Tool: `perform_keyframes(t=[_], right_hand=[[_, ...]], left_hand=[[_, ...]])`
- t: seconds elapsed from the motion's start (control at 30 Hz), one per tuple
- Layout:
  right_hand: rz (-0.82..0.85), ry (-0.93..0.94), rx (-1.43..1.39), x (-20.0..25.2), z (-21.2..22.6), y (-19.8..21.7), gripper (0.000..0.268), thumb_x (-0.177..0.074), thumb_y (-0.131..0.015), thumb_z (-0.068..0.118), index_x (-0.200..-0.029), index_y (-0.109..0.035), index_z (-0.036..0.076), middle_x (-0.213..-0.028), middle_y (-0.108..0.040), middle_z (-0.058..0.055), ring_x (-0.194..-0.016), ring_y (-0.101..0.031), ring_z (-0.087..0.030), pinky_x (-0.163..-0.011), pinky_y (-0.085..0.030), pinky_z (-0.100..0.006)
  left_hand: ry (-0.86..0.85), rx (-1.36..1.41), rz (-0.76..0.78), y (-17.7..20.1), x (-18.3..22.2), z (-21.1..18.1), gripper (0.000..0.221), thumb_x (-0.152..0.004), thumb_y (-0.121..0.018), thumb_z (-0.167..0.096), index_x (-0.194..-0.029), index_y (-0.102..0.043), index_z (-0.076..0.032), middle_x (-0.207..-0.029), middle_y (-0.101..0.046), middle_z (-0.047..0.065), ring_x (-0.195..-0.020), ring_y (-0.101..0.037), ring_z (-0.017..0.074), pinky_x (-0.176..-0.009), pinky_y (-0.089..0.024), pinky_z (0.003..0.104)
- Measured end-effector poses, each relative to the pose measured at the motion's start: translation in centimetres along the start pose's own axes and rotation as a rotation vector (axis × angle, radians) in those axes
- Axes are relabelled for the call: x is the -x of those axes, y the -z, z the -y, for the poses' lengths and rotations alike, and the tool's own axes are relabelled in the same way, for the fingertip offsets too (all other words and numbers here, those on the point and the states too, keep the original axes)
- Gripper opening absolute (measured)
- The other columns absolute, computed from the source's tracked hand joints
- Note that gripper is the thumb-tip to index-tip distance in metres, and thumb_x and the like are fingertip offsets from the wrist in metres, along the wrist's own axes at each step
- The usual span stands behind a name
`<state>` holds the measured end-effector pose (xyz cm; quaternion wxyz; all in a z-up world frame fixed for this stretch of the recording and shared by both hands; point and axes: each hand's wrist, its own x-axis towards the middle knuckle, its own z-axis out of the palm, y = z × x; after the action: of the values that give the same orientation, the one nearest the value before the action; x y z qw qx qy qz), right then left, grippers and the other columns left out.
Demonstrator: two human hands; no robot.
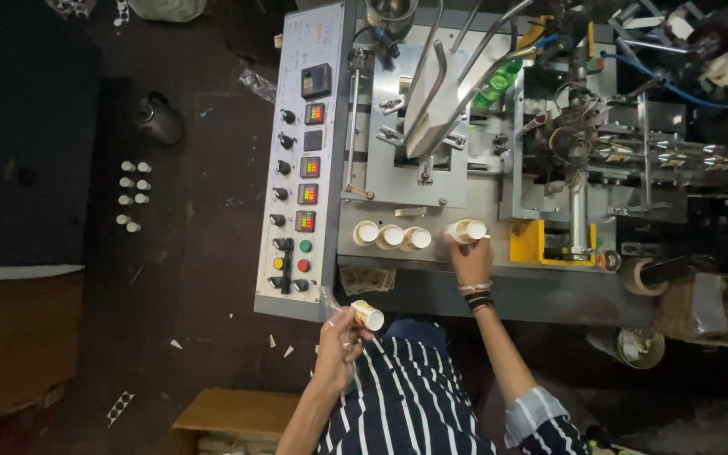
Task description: The person packs paper cups into clear plastic bags by hand at a manufacturing station.
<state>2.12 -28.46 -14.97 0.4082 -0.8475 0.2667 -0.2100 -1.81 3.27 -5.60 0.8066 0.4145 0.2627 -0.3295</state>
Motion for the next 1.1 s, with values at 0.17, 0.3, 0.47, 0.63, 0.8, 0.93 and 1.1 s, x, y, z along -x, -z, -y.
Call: perform_keyframes(t=[0.17,0.3,0.47,0.63,0.8,0.93,1.1], right_hand=[[0.094,0.008,-0.04,2.5,2.0,-1.3,0.06,-0.084,-0.083,0.028,-0.131,-0.059,0.001,-0.113,-0.072,-0.018,-0.104,-0.072,-0.032,-0.088,-0.056,-0.042],[0.13,-0.012,-0.036,3.8,2.7,-1.7,0.06,-0.083,-0.085,0.026,-0.13,-0.058,0.001,-0.115,-0.071,-0.018,-0.103,-0.071,-0.033,-0.088,-0.056,-0.043],[0.14,-0.013,-0.004,5.8,2.4,0.0,0.064,-0.083,-0.084,0.021,-0.135,-0.053,0.0,-0.125,-0.065,-0.021,-0.114,-0.065,-0.034,-0.096,-0.053,-0.044],[0.191,-0.232,-0.286,10.1,5.4,5.0,0.062,-0.088,-0.075,0.014,-0.144,-0.049,0.002,-0.138,-0.061,-0.018,-0.126,-0.06,-0.028,-0.104,-0.05,-0.04],[0.606,-0.304,-0.742,12.7,11.6,10.5,0.057,-0.094,-0.07,0.01,-0.145,-0.048,0.0,-0.136,-0.062,-0.015,-0.125,-0.062,-0.023,-0.104,-0.052,-0.035],[0.581,-0.275,-0.534,12.0,14.7,13.7,0.053,-0.093,-0.07,0.012,-0.143,-0.053,0.002,-0.128,-0.068,-0.011,-0.117,-0.066,-0.019,-0.098,-0.054,-0.032],[0.501,-0.283,-0.482,11.5,12.9,16.4,0.049,-0.093,-0.069,0.012,-0.139,-0.06,0.001,-0.122,-0.074,-0.011,-0.107,-0.07,-0.016,-0.091,-0.057,-0.03]], left_hand=[[0.001,0.035,-0.043,0.0,0.3,-0.2,0.023,-0.1,-0.057,-0.026,-0.099,-0.062,-0.005,-0.081,-0.066,0.006,-0.06,-0.061,0.0091,-0.035,-0.027,0.018],[-0.028,0.01,-0.058,0.4,0.2,0.2,0.022,-0.1,-0.06,-0.023,-0.101,-0.065,-0.002,-0.08,-0.067,0.007,-0.05,-0.055,0.0078,-0.033,-0.025,0.018],[-0.031,-0.052,-0.084,0.1,0.1,0.9,0.02,-0.097,-0.063,-0.02,-0.103,-0.067,-0.001,-0.078,-0.069,0.006,-0.043,-0.048,0.0049,-0.033,-0.024,0.018],[-0.09,-0.144,-0.063,-2.0,0.2,1.7,0.024,-0.096,-0.067,-0.018,-0.107,-0.069,0.003,-0.072,-0.067,0.004,-0.043,-0.048,0.0046,-0.036,-0.029,0.018],[-0.224,-0.384,0.212,-7.0,0.8,2.0,0.034,-0.094,-0.07,-0.017,-0.118,-0.071,0.007,-0.084,-0.075,0.005,-0.05,-0.052,0.0029,-0.046,-0.04,0.018],[-0.18,-0.434,0.344,-9.7,0.6,2.8,0.032,-0.095,-0.071,-0.016,-0.117,-0.071,0.007,-0.084,-0.075,0.005,-0.053,-0.054,0.0034,-0.048,-0.042,0.019],[-0.236,-0.513,0.333,-12.3,0.0,5.5,0.022,-0.092,-0.072,-0.01,-0.105,-0.075,0.007,-0.078,-0.073,0.004,-0.051,-0.05,0.0032,-0.045,-0.037,0.02]])
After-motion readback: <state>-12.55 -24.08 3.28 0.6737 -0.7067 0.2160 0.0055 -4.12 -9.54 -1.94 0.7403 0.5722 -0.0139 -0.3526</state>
